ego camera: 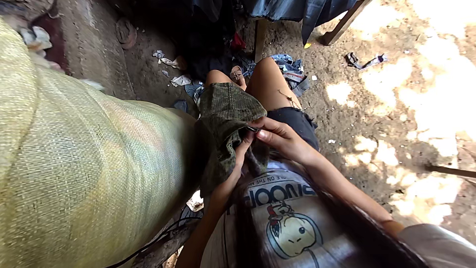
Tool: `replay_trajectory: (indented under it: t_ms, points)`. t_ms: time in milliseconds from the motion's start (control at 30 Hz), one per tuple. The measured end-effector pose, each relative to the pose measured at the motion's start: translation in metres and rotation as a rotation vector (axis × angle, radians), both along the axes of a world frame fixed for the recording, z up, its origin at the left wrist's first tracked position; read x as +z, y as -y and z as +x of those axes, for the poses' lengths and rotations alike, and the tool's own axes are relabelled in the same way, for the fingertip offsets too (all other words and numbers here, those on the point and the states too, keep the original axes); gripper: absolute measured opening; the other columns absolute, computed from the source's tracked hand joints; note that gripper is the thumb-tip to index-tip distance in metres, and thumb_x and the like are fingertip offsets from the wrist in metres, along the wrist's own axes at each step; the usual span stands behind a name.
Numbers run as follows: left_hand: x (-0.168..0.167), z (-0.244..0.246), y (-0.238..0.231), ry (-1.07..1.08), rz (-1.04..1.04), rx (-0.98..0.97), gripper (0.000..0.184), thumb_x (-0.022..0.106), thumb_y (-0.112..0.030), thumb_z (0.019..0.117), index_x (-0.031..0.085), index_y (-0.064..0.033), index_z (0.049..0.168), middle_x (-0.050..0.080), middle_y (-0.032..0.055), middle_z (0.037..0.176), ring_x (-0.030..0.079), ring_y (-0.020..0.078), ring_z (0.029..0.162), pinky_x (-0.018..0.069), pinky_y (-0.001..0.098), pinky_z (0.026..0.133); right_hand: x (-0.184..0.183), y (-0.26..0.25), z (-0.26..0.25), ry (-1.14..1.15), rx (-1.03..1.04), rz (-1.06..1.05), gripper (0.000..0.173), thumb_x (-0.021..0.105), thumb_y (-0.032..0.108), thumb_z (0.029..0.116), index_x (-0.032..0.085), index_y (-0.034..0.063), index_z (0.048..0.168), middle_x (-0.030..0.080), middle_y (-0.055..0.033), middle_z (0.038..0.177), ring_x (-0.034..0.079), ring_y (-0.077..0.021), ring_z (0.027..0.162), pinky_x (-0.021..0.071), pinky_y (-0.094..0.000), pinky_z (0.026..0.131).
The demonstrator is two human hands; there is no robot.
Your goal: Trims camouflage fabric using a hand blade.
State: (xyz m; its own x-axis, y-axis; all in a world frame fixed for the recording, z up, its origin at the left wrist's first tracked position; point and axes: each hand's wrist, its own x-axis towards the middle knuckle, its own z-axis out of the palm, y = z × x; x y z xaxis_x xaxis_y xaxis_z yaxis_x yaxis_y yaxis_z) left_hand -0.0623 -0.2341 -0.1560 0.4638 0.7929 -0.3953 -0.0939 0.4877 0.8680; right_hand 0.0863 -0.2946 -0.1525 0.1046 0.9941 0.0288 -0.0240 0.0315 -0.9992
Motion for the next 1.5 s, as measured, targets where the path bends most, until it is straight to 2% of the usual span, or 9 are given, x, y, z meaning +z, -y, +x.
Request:
replay_trajectory:
  t_ms: [67, 167, 300, 500, 667, 900, 1100, 1267, 1500]
  points:
    - [0.01, 0.007, 0.0, -0.04, -0.036, 0.005, 0.017, 0.056, 0.002, 0.0978, 0.061, -0.0031, 0.114, 0.067, -0.0066, 0.096, 0.063, -0.0047, 0.093, 0.0521, 0.0164, 0.088, 0.0, 0.001, 0.0, -0.015, -0.022, -0.002, 0.021, 0.052, 0.026, 0.1058, 0.068, 0.0148, 0.112, 0.064, 0.0105, 0.089, 0.049, 0.0056, 0.065, 0.0412, -0.0129, 0.058]
    - [0.024, 0.01, -0.001, -0.064, -0.063, 0.014, 0.02, 0.055, 0.004, 0.0983, 0.061, -0.0021, 0.116, 0.067, -0.0045, 0.099, 0.063, -0.0028, 0.095, 0.0518, 0.0182, 0.09, 0.001, 0.0, -0.001, 0.003, -0.077, 0.001, 0.019, 0.052, 0.026, 0.1053, 0.067, 0.0158, 0.11, 0.063, 0.0107, 0.084, 0.05, 0.0052, 0.064, 0.0415, -0.0134, 0.058]
    - [0.036, 0.012, 0.002, -0.098, -0.085, 0.064, 0.019, 0.05, 0.006, 0.0989, 0.059, 0.0011, 0.114, 0.065, -0.0013, 0.096, 0.062, -0.0009, 0.092, 0.0519, 0.0186, 0.086, -0.001, 0.0, -0.004, 0.194, -0.114, 0.037, 0.025, 0.056, 0.026, 0.1035, 0.068, 0.0108, 0.12, 0.07, 0.0071, 0.094, 0.064, 0.0039, 0.083, 0.0544, -0.0191, 0.073]
    - [0.019, -0.007, 0.001, -0.121, 0.025, -0.094, 0.025, 0.044, 0.0, 0.1028, 0.056, 0.008, 0.123, 0.063, 0.0018, 0.108, 0.058, -0.0037, 0.102, 0.046, 0.0154, 0.096, -0.005, 0.0, -0.006, 0.598, -0.166, 0.137, 0.04, 0.054, 0.038, 0.1037, 0.069, 0.0066, 0.123, 0.072, -0.0049, 0.09, 0.066, -0.0122, 0.074, 0.0541, -0.0343, 0.063]
    - [0.021, -0.006, 0.001, -0.131, 0.085, 0.035, 0.02, 0.048, -0.005, 0.1014, 0.067, -0.0065, 0.11, 0.071, -0.0065, 0.096, 0.066, -0.0008, 0.096, 0.0538, 0.0209, 0.092, -0.007, 0.003, -0.008, 0.719, -0.186, 0.109, 0.052, 0.057, 0.043, 0.1011, 0.058, 0.0072, 0.14, 0.069, -0.0057, 0.081, 0.063, -0.0186, 0.062, 0.0515, -0.039, 0.052]
    - [0.021, -0.003, 0.005, -0.101, 0.082, 0.106, 0.018, 0.054, 0.0, 0.0973, 0.065, -0.0014, 0.111, 0.071, -0.005, 0.098, 0.065, -0.0014, 0.098, 0.053, 0.0203, 0.094, -0.013, 0.01, -0.008, 0.758, -0.251, 0.101, 0.057, 0.056, 0.046, 0.1004, 0.056, 0.0051, 0.14, 0.057, -0.0015, 0.065, 0.052, -0.0151, 0.051, 0.0445, -0.034, 0.047]
    - [0.023, -0.001, 0.007, -0.088, 0.063, 0.121, 0.016, 0.052, 0.004, 0.0956, 0.064, -0.0027, 0.104, 0.068, -0.0053, 0.09, 0.065, -0.0012, 0.091, 0.0536, 0.02, 0.089, -0.008, 0.002, -0.01, 0.72, -0.239, 0.12, 0.058, 0.058, 0.046, 0.0997, 0.055, 0.0059, 0.141, 0.057, -0.0011, 0.066, 0.052, -0.0149, 0.052, 0.0444, -0.034, 0.047]
    - [0.018, -0.004, 0.007, -0.028, 0.033, 0.089, 0.017, 0.053, 0.001, 0.097, 0.062, -0.0027, 0.111, 0.069, -0.0044, 0.096, 0.065, -0.0008, 0.097, 0.0528, 0.0209, 0.093, -0.012, 0.01, -0.009, 0.728, -0.258, 0.121, 0.06, 0.057, 0.048, 0.1, 0.054, 0.0047, 0.141, 0.054, -0.0003, 0.065, 0.052, -0.0144, 0.052, 0.0447, -0.033, 0.048]
    - [0.024, -0.003, 0.007, -0.063, 0.045, 0.108, 0.018, 0.051, 0.003, 0.0962, 0.062, -0.0005, 0.109, 0.068, -0.0031, 0.095, 0.065, 0.0, 0.095, 0.053, 0.0207, 0.092, -0.011, 0.005, -0.007, 0.61, -0.209, 0.099, 0.058, 0.056, 0.046, 0.1016, 0.051, 0.0072, 0.145, 0.059, -0.0002, 0.069, 0.056, -0.0121, 0.057, 0.0489, -0.032, 0.052]
